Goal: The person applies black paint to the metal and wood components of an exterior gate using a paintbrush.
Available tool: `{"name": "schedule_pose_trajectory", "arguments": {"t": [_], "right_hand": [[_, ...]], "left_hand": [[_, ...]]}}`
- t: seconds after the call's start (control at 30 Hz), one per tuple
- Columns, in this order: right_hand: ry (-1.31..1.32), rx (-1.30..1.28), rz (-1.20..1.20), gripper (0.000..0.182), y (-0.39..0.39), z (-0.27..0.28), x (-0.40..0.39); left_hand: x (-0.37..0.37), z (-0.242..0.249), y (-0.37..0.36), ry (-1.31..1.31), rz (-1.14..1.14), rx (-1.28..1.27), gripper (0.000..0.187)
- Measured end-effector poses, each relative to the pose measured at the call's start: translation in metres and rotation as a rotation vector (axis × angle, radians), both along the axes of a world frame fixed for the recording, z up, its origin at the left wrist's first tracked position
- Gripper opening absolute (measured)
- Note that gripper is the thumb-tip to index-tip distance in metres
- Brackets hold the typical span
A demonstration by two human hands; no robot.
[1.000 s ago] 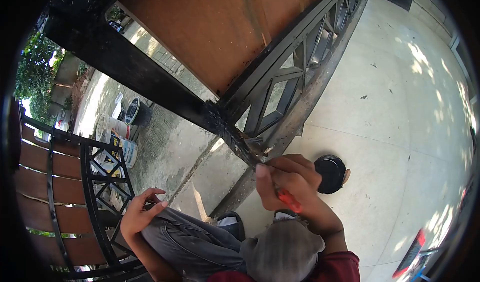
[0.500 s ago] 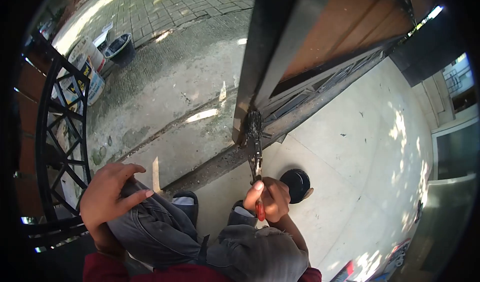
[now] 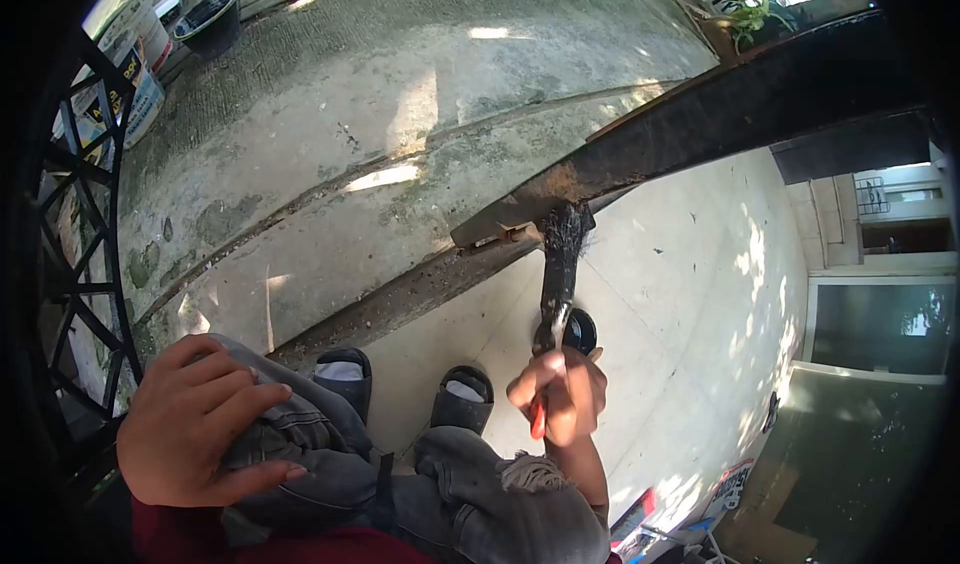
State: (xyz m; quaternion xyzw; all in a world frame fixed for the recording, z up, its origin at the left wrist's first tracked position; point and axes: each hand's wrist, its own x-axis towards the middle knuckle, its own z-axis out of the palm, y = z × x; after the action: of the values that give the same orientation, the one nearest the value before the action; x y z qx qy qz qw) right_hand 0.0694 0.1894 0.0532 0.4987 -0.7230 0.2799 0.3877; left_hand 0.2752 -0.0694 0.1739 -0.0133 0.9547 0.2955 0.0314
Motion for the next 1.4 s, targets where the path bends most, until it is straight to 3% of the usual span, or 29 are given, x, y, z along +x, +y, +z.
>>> {"name": "schedule_pose_trajectory", "arguments": {"t": [0.07,0.1,0.2,0.23,0.33,0.47,0.57,0.73,0.83,0.97,1.1,1.13,1.23,1.3,1.4], "right_hand": [[-0.008,0.126,0.015,0.033,-0.003,-0.002,-0.002],[-0.092,0.111,0.033,0.031,-0.003,-0.004,0.002],[-0.012,0.007,0.219,0.026,0.001,0.006,-0.004],[0.010,-0.035,0.181,0.025,0.002,0.006,-0.007],[0.015,0.210,0.060,0.026,-0.004,0.010,-0.004],[-0.023,0.026,0.224,0.025,0.006,0.016,-0.007],[-0.025,0.230,0.096,0.023,0.001,0.016,-0.008],[0.001,0.052,0.229,0.022,0.004,0.031,-0.014],[-0.047,0.287,0.216,0.021,-0.002,0.037,-0.013],[0.036,0.173,0.276,0.023,0.002,0.043,-0.022],[-0.029,0.332,0.210,0.022,-0.006,0.041,-0.017],[-0.008,0.289,0.297,0.019,-0.009,0.049,-0.019],[0.057,0.252,0.245,0.015,-0.006,0.054,-0.034],[-0.030,0.464,0.304,0.014,-0.010,0.059,-0.029],[0.122,0.306,0.415,0.013,-0.016,0.068,-0.028]], "left_hand": [[0.000,-0.001,-0.004,0.011,-0.026,0.021,0.050],[0.001,-0.001,-0.006,0.020,-0.029,0.021,0.050],[0.001,-0.003,-0.009,0.036,-0.060,-0.026,0.050],[0.001,-0.004,-0.010,0.029,-0.068,-0.019,0.050],[0.000,-0.005,-0.012,0.036,-0.074,-0.004,0.050],[-0.001,-0.002,-0.011,0.004,-0.086,-0.016,0.050],[0.001,-0.003,-0.010,0.013,-0.053,-0.007,0.050],[0.003,-0.002,-0.008,0.007,-0.046,-0.027,0.051],[0.003,-0.001,-0.007,0.019,-0.030,-0.023,0.051],[0.002,-0.001,-0.006,0.029,-0.052,-0.044,0.052],[0.001,-0.003,-0.005,0.024,-0.016,-0.003,0.052],[0.001,-0.003,-0.005,0.020,-0.035,-0.008,0.052],[0.001,-0.003,-0.005,0.028,-0.039,-0.013,0.052],[0.000,-0.003,-0.005,0.046,-0.028,-0.013,0.052],[0.000,-0.004,-0.004,0.049,-0.033,-0.022,0.052]]}}
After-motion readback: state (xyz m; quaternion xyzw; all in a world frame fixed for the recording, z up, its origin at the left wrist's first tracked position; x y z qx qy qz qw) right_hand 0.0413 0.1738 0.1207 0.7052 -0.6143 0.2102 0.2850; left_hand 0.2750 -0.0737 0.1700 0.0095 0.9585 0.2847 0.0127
